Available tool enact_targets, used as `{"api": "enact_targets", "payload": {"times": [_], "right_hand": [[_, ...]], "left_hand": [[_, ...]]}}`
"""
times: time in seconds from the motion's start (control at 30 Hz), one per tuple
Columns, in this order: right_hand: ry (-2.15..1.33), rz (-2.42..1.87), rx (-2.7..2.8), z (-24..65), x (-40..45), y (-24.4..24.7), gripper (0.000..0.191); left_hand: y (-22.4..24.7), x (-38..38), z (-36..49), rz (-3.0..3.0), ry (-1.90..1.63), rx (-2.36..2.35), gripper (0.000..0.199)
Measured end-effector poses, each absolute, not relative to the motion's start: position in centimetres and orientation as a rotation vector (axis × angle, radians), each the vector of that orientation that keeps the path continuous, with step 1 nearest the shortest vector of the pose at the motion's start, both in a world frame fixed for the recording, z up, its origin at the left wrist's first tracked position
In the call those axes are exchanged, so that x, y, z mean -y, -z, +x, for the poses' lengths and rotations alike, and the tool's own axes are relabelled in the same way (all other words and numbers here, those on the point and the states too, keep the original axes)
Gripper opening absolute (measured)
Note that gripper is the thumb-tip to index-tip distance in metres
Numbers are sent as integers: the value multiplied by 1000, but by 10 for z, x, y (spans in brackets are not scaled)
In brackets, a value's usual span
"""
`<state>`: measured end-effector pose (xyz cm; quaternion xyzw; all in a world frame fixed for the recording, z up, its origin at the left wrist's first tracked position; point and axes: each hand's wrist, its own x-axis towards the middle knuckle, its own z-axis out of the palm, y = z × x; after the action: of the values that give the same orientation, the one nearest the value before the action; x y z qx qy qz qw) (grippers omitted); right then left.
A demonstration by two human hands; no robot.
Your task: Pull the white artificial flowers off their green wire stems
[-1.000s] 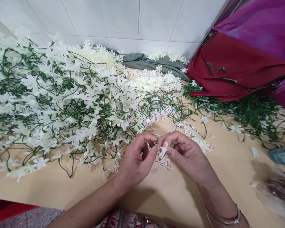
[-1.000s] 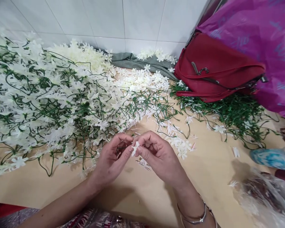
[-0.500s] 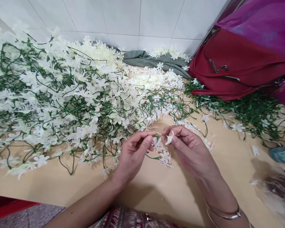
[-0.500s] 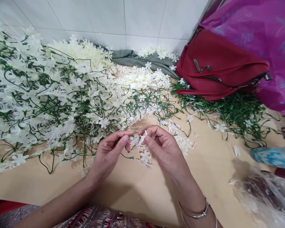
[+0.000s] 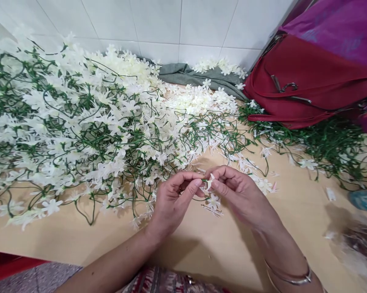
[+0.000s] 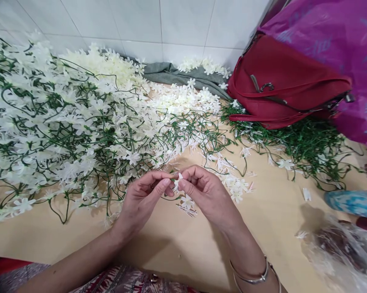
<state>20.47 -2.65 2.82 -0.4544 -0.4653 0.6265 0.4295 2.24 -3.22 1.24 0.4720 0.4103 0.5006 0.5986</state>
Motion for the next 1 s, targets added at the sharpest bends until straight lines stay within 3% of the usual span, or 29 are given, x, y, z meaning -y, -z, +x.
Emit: {"api": "enact_targets", "payload": {"times": [1.0], "right_hand": [[-1681,-1143,1054,188,23,-20,29]], "left_hand": [[5,32,18,1242,-1074,-1014,19]]}}
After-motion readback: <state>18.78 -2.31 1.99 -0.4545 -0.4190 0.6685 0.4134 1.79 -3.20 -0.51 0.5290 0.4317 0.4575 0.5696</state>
